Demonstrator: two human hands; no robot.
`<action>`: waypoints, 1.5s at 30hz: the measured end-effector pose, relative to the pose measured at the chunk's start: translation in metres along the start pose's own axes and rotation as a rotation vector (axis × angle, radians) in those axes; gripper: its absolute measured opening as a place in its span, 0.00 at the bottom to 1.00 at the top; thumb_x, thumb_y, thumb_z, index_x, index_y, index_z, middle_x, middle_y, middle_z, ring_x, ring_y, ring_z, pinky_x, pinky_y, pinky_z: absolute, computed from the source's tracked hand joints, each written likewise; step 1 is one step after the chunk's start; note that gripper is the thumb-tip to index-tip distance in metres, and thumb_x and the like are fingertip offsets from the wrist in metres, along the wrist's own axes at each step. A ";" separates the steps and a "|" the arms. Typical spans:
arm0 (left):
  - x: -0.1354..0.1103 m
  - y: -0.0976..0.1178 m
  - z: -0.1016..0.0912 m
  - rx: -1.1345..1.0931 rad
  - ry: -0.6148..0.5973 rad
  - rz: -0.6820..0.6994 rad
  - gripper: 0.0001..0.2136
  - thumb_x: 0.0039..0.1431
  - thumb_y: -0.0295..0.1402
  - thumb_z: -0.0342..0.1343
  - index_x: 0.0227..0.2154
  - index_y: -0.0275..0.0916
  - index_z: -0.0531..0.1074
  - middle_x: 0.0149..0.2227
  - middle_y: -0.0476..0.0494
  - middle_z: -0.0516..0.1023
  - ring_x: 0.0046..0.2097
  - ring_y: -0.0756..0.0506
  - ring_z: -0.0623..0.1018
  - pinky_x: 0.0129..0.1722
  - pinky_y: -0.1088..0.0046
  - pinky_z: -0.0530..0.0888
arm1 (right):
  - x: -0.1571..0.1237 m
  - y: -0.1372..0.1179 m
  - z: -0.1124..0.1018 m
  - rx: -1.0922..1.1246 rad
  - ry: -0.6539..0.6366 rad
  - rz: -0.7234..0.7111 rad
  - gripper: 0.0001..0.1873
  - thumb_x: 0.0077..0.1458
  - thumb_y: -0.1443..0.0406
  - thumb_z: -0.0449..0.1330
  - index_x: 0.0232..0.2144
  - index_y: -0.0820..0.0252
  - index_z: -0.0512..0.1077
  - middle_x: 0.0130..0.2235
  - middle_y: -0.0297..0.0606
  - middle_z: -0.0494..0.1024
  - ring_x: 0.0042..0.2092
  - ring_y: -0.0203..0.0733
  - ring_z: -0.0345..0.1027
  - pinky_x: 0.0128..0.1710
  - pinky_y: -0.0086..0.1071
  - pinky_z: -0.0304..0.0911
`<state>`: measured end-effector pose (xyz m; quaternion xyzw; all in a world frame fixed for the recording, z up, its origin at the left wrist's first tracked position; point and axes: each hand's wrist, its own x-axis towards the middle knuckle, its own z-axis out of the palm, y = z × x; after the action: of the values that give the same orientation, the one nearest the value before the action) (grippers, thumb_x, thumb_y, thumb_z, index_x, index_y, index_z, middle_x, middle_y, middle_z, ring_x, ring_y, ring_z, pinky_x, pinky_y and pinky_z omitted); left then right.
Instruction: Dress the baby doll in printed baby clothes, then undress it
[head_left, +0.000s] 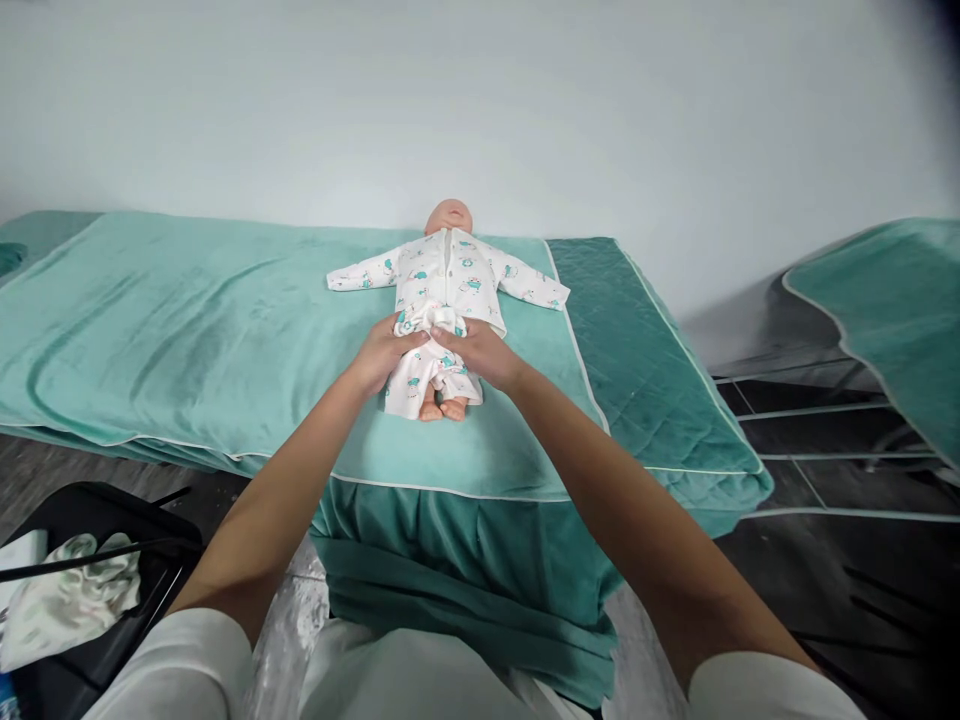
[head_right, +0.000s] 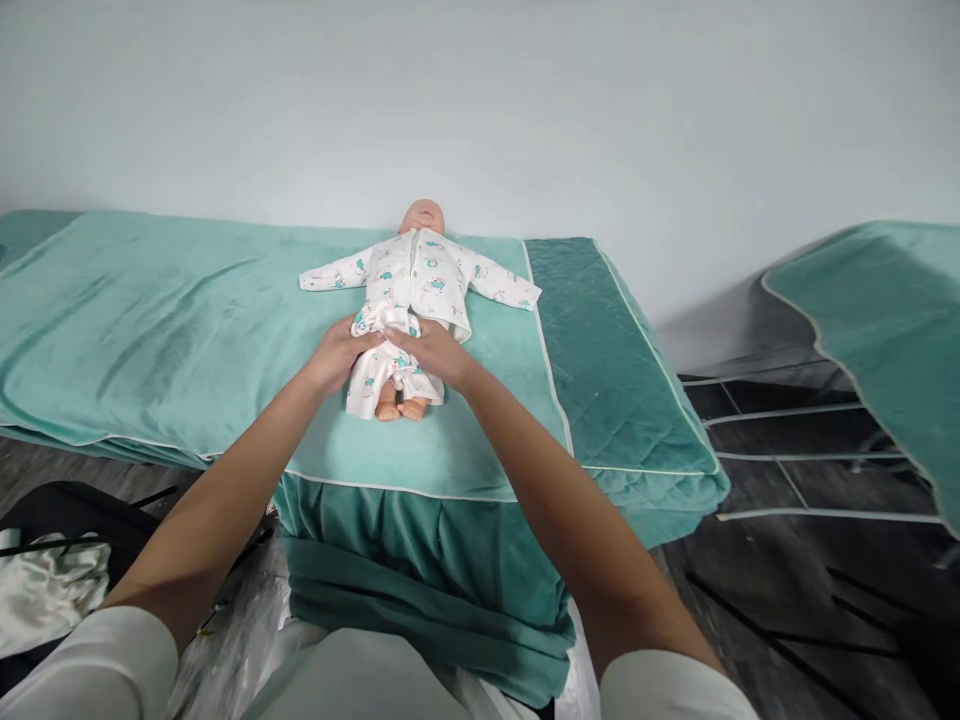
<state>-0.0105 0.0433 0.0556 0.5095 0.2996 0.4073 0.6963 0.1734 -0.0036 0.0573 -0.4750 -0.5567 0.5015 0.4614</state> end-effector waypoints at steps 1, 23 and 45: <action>0.000 -0.002 -0.001 -0.011 0.019 0.030 0.24 0.43 0.35 0.73 0.43 0.35 0.75 0.38 0.45 0.83 0.39 0.45 0.80 0.44 0.68 0.74 | -0.001 -0.001 -0.001 -0.034 -0.062 0.002 0.28 0.50 0.45 0.71 0.41 0.62 0.79 0.39 0.38 0.82 0.43 0.46 0.75 0.46 0.38 0.69; -0.036 -0.002 0.025 0.192 0.125 0.002 0.21 0.49 0.45 0.72 0.39 0.34 0.78 0.38 0.43 0.82 0.39 0.43 0.79 0.39 0.70 0.73 | 0.003 -0.003 0.007 -0.207 0.219 -0.164 0.08 0.51 0.58 0.59 0.29 0.57 0.71 0.32 0.36 0.75 0.38 0.45 0.67 0.42 0.39 0.64; -0.140 -0.052 0.092 -0.142 0.523 -0.138 0.16 0.53 0.44 0.68 0.41 0.43 0.75 0.42 0.46 0.81 0.43 0.45 0.78 0.45 0.69 0.73 | 0.007 0.011 -0.016 -1.022 -0.463 -0.320 0.04 0.53 0.64 0.63 0.30 0.57 0.77 0.35 0.43 0.80 0.42 0.50 0.69 0.49 0.39 0.58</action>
<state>0.0109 -0.1296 0.0343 0.3152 0.4741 0.4965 0.6553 0.1890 0.0056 0.0482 -0.4254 -0.8792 0.1841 0.1103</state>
